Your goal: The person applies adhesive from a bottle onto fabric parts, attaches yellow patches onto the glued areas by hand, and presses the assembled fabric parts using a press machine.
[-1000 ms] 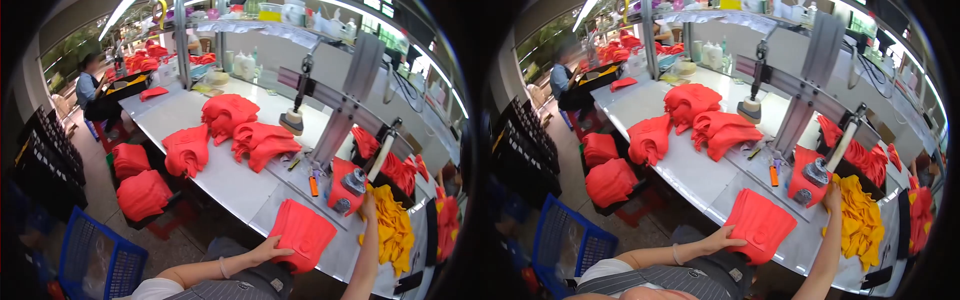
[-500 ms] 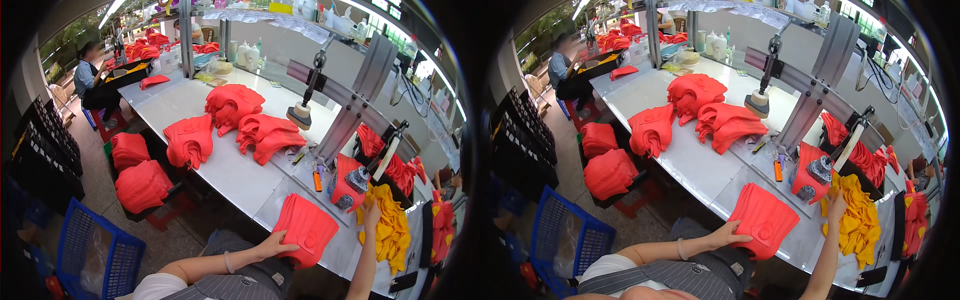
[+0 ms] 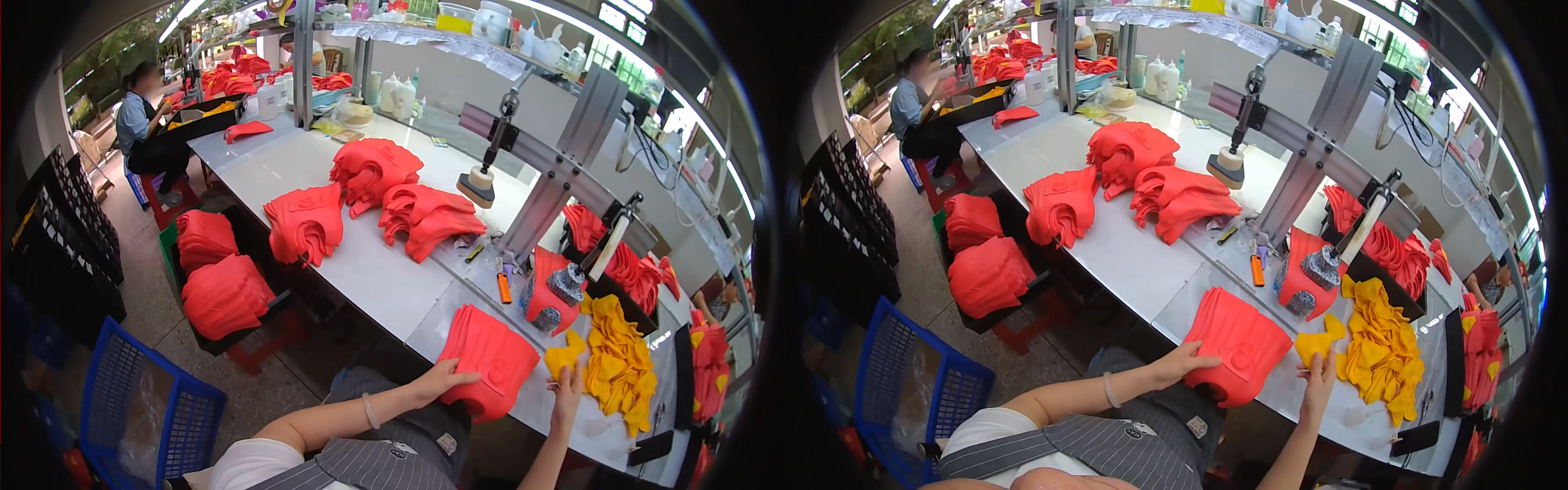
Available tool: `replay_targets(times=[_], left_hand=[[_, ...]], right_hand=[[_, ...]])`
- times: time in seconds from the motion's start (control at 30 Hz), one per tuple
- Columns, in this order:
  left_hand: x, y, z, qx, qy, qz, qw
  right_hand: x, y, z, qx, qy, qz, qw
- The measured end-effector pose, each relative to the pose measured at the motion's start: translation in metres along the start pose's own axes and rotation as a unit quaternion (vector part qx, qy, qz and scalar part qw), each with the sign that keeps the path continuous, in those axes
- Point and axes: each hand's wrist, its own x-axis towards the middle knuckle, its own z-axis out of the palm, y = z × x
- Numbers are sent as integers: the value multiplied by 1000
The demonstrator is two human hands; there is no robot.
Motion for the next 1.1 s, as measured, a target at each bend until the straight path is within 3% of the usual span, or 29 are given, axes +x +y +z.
replay_targets(times=[0.13, 0.33, 0.47, 0.6, 0.77, 0.87, 1.1], left_hand=[[11, -10, -2, -71, 50, -7, 996], [-3, -2, 4, -116, 20, -15, 993], [-6, 1, -4, -106, -48, -17, 993], [-7, 7, 2, -84, -31, -15, 996], [-7, 6, 3, -65, -40, -22, 997], [-7, 1, 1, -59, -29, -18, 998], [-8, 1, 3, -59, -18, -6, 998]], right_hand=[[-6, -10, 15, -31, -89, -27, 995], [-33, -48, 25, -31, -171, -3, 985], [-53, -51, 35, 33, -166, 63, 984], [-60, -48, 53, 39, -181, 108, 977], [-64, -45, 68, 52, -160, 107, 980], [-65, -48, 60, -33, -186, 123, 974], [-63, -44, 61, -76, -184, 81, 977]])
